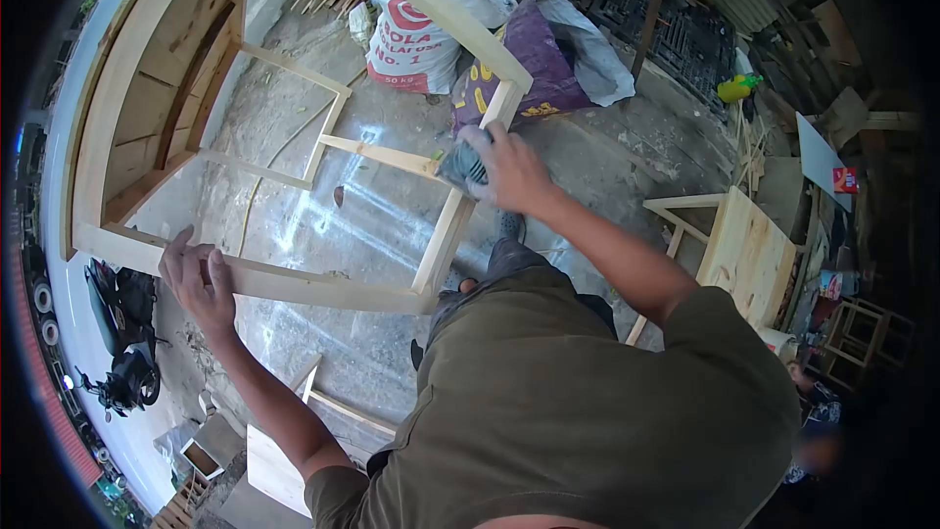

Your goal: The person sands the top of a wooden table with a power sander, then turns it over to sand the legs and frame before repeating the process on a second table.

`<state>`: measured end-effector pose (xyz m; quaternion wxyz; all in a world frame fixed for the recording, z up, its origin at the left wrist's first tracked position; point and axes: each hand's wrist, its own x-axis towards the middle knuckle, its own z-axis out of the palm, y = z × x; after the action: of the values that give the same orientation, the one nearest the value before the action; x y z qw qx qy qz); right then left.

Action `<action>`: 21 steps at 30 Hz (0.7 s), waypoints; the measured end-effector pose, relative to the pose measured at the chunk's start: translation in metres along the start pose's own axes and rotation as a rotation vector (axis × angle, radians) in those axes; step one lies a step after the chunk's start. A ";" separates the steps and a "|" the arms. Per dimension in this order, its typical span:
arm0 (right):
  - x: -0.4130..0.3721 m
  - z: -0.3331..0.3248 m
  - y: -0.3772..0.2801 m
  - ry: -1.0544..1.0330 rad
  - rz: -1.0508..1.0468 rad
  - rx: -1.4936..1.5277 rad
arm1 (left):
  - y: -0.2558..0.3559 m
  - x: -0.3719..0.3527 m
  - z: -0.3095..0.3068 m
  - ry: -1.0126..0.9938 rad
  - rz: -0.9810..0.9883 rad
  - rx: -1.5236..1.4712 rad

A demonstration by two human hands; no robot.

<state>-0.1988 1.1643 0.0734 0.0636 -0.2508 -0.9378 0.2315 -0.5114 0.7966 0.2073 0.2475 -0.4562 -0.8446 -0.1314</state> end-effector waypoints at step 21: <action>-0.022 0.029 0.086 0.285 -0.033 0.353 | -0.012 0.013 0.042 0.616 -1.103 -0.870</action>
<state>-0.1487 1.2075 0.0075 0.2423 -0.2505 -0.8682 0.3533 -0.5402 0.8182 0.1788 0.1684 0.0319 -0.7152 -0.6776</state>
